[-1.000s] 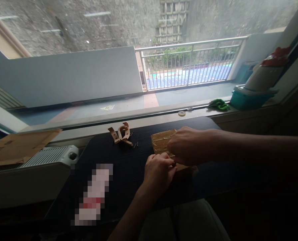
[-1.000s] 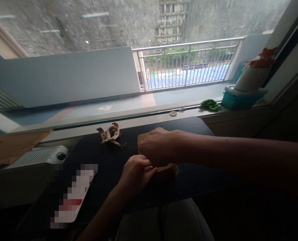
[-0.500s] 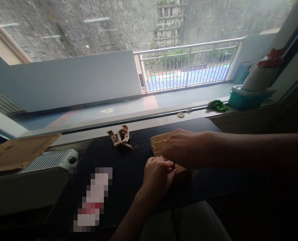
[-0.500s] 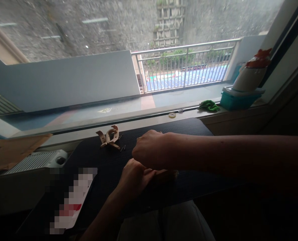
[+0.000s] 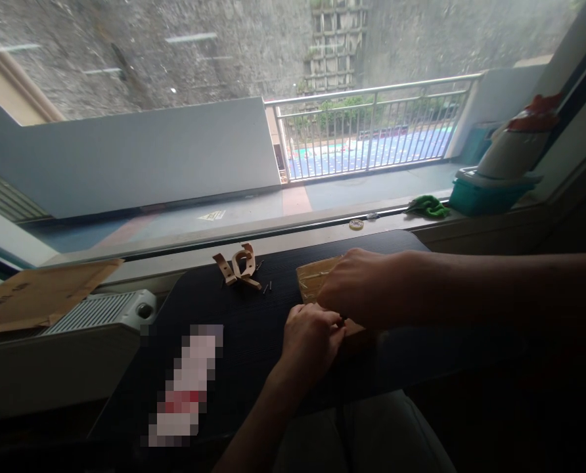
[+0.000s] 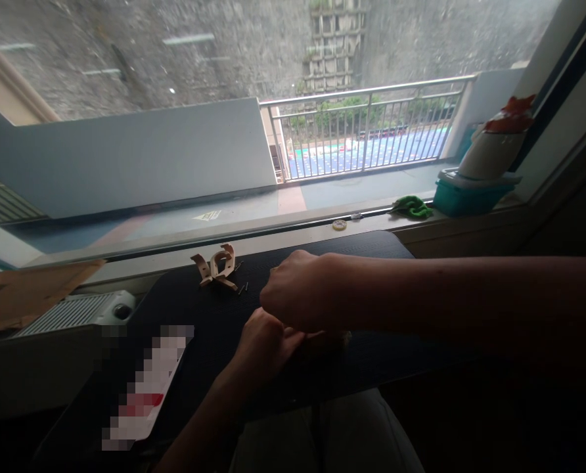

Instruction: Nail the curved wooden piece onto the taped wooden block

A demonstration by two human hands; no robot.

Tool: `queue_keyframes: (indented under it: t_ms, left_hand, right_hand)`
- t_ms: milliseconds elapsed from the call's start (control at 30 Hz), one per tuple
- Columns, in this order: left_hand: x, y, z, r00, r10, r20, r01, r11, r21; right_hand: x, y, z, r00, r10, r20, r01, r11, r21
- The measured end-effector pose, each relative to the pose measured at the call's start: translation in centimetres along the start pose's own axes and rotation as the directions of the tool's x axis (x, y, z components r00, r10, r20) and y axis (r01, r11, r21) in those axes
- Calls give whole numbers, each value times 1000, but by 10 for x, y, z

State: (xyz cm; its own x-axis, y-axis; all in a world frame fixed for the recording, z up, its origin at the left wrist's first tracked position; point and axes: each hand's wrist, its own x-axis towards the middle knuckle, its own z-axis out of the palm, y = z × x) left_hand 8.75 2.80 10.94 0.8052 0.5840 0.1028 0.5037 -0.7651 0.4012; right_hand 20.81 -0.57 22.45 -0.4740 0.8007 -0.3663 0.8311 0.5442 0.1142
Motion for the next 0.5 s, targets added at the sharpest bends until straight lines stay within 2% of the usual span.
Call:
queue_keyframes:
  t_ms: [167, 400, 500]
  left_hand:
    - [0, -2, 3, 1000, 0, -4, 0, 1000, -6]
    - [1, -1, 0, 1000, 14, 23, -15, 1000, 8]
    - [1, -1, -1, 999, 20, 25, -20, 1000, 5]
  right_hand:
    - [2, -2, 2, 1000, -13, -15, 13, 1000, -4]
    - [2, 6, 8, 995, 93, -38, -89, 991, 95]
    - [-6, 10, 1, 991, 131, 12, -131, 988, 83]
